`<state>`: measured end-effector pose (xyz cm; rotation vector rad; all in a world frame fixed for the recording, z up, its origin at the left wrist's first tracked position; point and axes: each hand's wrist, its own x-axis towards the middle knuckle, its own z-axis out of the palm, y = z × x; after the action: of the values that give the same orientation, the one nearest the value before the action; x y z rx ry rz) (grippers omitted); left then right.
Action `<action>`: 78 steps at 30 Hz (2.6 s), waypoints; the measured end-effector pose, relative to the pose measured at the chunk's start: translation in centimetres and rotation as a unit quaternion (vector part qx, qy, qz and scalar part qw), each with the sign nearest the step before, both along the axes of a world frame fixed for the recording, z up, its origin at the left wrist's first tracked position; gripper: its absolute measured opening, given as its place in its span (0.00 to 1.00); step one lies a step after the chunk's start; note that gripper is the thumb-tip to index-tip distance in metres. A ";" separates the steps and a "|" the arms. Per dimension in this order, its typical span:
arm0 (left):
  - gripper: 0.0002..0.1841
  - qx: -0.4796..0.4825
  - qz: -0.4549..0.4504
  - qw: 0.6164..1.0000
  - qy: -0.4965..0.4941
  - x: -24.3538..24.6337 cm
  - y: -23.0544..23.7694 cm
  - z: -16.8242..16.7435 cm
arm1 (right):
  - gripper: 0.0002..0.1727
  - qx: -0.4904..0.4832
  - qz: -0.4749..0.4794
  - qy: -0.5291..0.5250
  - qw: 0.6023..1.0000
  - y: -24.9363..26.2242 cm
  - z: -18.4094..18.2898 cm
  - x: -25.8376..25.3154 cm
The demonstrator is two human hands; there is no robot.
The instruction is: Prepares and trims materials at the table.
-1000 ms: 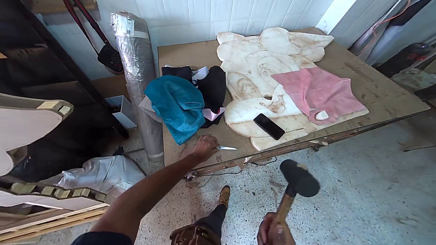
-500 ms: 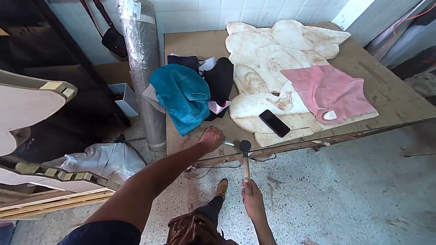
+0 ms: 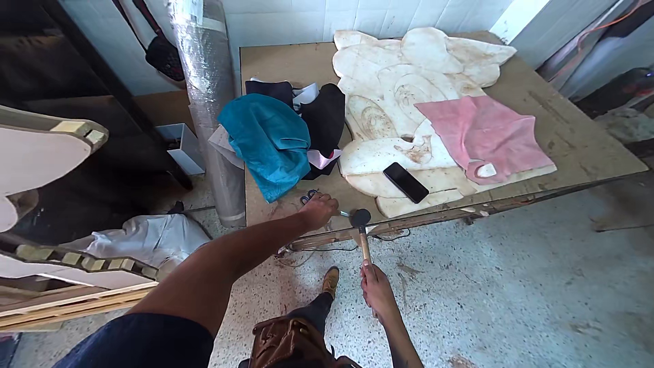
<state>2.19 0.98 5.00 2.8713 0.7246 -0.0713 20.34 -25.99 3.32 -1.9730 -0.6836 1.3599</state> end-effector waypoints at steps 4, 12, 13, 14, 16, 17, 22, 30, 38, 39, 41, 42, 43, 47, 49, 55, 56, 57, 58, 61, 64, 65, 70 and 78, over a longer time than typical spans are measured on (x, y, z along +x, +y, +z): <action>0.16 -0.025 0.005 1.000 0.002 0.5 0.4 0.1 | 0.35 0.007 0.000 0.013 1.000 0.0 1.1 -0.3; 0.11 -0.055 0.019 0.997 -0.045 1.5 1.3 -1.4 | 0.35 -0.007 0.006 0.015 1.000 -0.3 0.2 -0.2; 0.11 -0.057 0.017 0.997 -0.041 1.4 1.4 -1.3 | 0.36 -0.004 0.003 0.025 1.000 -0.2 0.4 -0.3; 0.11 -0.057 0.016 0.998 -0.037 1.4 1.5 -1.2 | 0.36 -0.002 0.001 0.032 0.999 -0.2 0.8 -0.3; 0.10 -0.064 0.018 0.997 -0.028 1.6 1.5 -1.1 | 0.35 0.022 -0.009 0.041 0.999 0.1 1.8 -0.4; 0.10 -0.069 0.021 0.997 -0.024 1.7 1.6 -1.0 | 0.34 0.049 -0.014 0.042 0.998 0.4 2.8 -0.5; 0.09 -0.106 0.048 0.993 -0.017 1.9 2.2 -1.0 | 0.32 0.262 -0.064 -0.040 0.962 3.4 12.4 -2.3; 0.08 -0.154 0.090 0.983 -0.044 2.0 3.3 -1.2 | 0.35 0.078 0.015 -0.180 0.980 2.8 3.0 0.4; 0.10 -0.083 0.052 0.994 -0.055 1.7 1.2 -0.9 | 0.31 0.189 -0.029 -0.039 0.981 2.5 7.9 -0.9; 0.09 -0.069 0.047 0.995 -0.056 1.8 1.0 -0.9 | 0.31 0.172 -0.030 -0.026 0.984 2.0 7.1 -1.1; 0.09 -0.049 0.040 0.997 -0.047 1.9 0.6 -0.8 | 0.32 0.144 -0.033 -0.002 0.989 1.0 5.4 -1.5; 0.09 -0.043 0.039 0.997 -0.042 1.8 0.6 -0.8 | 0.32 0.134 -0.035 0.006 0.990 0.7 4.7 -1.7; 0.09 -0.037 0.038 0.998 -0.038 1.8 0.6 -0.8 | 0.32 0.123 -0.038 0.010 0.992 0.5 4.2 -1.8; 0.10 -0.025 0.035 0.998 -0.036 1.8 0.4 -0.9 | 0.32 0.070 -0.028 0.015 0.997 1.3 4.2 -1.2; 0.12 -0.018 0.030 0.999 -0.041 1.7 0.5 -1.1 | 0.32 0.053 -0.021 0.023 0.998 2.1 4.8 -0.5; 0.14 0.012 -0.019 0.999 -0.046 2.0 1.0 -1.6 | 0.32 0.040 -0.025 0.038 0.998 2.6 5.3 0.5; 0.14 0.013 -0.024 0.999 -0.045 2.1 0.9 -1.5 | 0.32 0.039 -0.025 0.041 0.998 2.4 5.2 0.5; 0.13 0.018 -0.030 0.998 -0.046 2.2 0.8 -1.5 | 0.32 0.038 -0.023 0.042 0.998 2.2 5.2 0.5; 0.13 0.023 -0.035 0.998 -0.050 2.2 0.8 -1.6 | 0.32 0.039 -0.023 0.041 0.998 2.0 5.3 0.4; 0.13 0.033 -0.034 0.997 -0.063 2.1 0.8 -1.5 | 0.33 0.043 -0.015 0.027 0.999 2.1 5.5 -0.1; 0.14 0.040 -0.017 0.997 -0.065 1.9 0.4 -1.2 | 0.34 0.034 0.009 -0.008 0.999 2.5 4.8 -0.4; 0.14 0.045 -0.012 0.997 -0.068 1.8 0.4 -1.4 | 0.34 0.029 0.017 -0.018 0.999 2.7 4.1 -0.5; 0.18 0.018 0.039 0.993 -0.109 0.2 1.3 -1.1 | 0.35 0.004 0.028 -0.036 0.999 2.6 1.6 -0.7; 0.36 -0.157 0.387 0.900 -0.130 -5.1 2.8 -0.5 | 0.35 -0.013 0.039 -0.058 0.997 2.6 0.5 -0.4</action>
<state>-2.89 3.74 4.48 2.0539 1.5526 0.2689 19.92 -23.35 3.81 -2.0786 -0.8096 1.3131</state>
